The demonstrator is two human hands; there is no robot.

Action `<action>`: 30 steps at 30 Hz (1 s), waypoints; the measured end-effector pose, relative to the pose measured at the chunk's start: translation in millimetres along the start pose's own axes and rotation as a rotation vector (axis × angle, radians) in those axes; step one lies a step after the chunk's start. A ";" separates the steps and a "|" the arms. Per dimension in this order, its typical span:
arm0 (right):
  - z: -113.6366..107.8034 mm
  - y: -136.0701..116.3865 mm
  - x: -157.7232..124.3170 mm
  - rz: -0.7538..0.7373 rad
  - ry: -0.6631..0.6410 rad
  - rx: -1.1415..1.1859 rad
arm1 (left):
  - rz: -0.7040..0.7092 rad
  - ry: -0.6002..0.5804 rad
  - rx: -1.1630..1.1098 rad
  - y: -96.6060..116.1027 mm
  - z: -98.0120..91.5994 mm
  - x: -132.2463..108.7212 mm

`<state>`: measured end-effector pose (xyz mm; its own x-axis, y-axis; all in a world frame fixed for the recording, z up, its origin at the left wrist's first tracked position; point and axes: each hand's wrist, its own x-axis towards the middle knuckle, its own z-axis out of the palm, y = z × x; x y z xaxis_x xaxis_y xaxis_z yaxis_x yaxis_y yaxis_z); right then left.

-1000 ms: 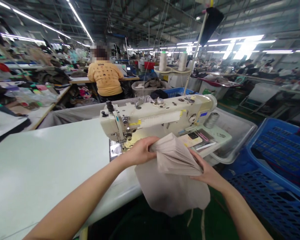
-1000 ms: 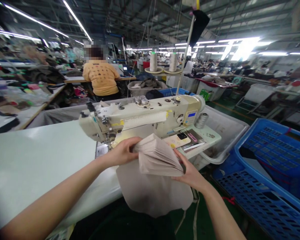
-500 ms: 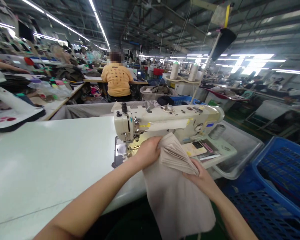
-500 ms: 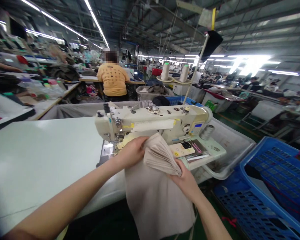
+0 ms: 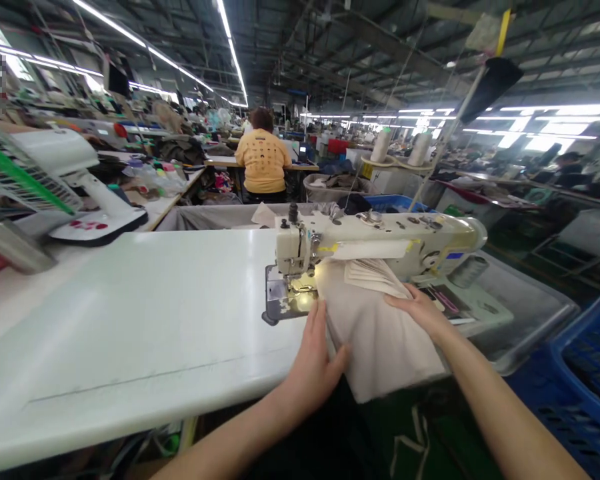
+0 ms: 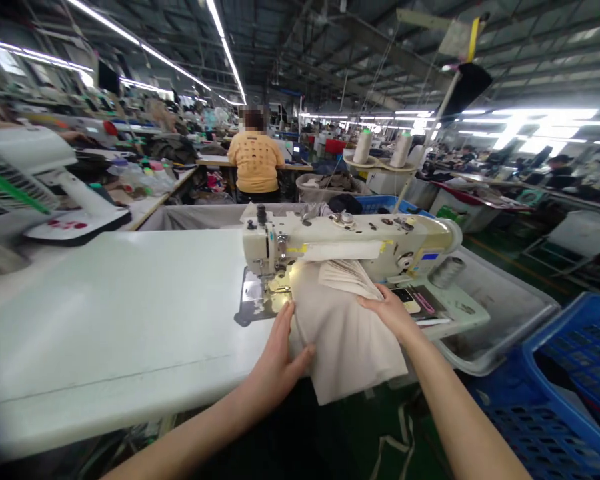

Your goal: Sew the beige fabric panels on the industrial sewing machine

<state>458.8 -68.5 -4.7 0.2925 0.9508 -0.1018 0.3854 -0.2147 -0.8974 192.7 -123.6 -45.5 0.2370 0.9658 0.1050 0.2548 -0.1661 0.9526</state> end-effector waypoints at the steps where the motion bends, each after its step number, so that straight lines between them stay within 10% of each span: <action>1: 2.0 -0.5 2.0 0.021 0.007 0.019 | -0.117 0.012 -0.146 -2.2 1.1 1.4; 5: 12.0 1.0 10.0 0.060 0.014 0.037 | -0.397 -0.025 -0.612 3.3 -3.2 15.5; 13: 37.4 -8.5 41.3 -0.051 0.081 -0.164 | -0.331 0.066 -0.669 7.2 -13.3 45.3; 20: 47.7 -33.2 57.7 -0.108 0.152 -0.430 | 0.097 0.229 -0.048 -17.9 6.3 52.8; 25: 44.6 -51.6 35.5 -0.124 0.184 -0.526 | 0.109 0.222 0.141 -27.4 6.5 57.9; 30: 55.8 -54.3 -17.1 -0.551 0.371 -0.729 | 0.296 0.242 0.440 -23.4 -6.0 33.3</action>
<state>384.0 -60.7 21.9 0.1184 0.8556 0.5039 0.9589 0.0333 -0.2819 188.9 -86.4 -62.6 0.1495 0.8752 0.4601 0.5883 -0.4527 0.6700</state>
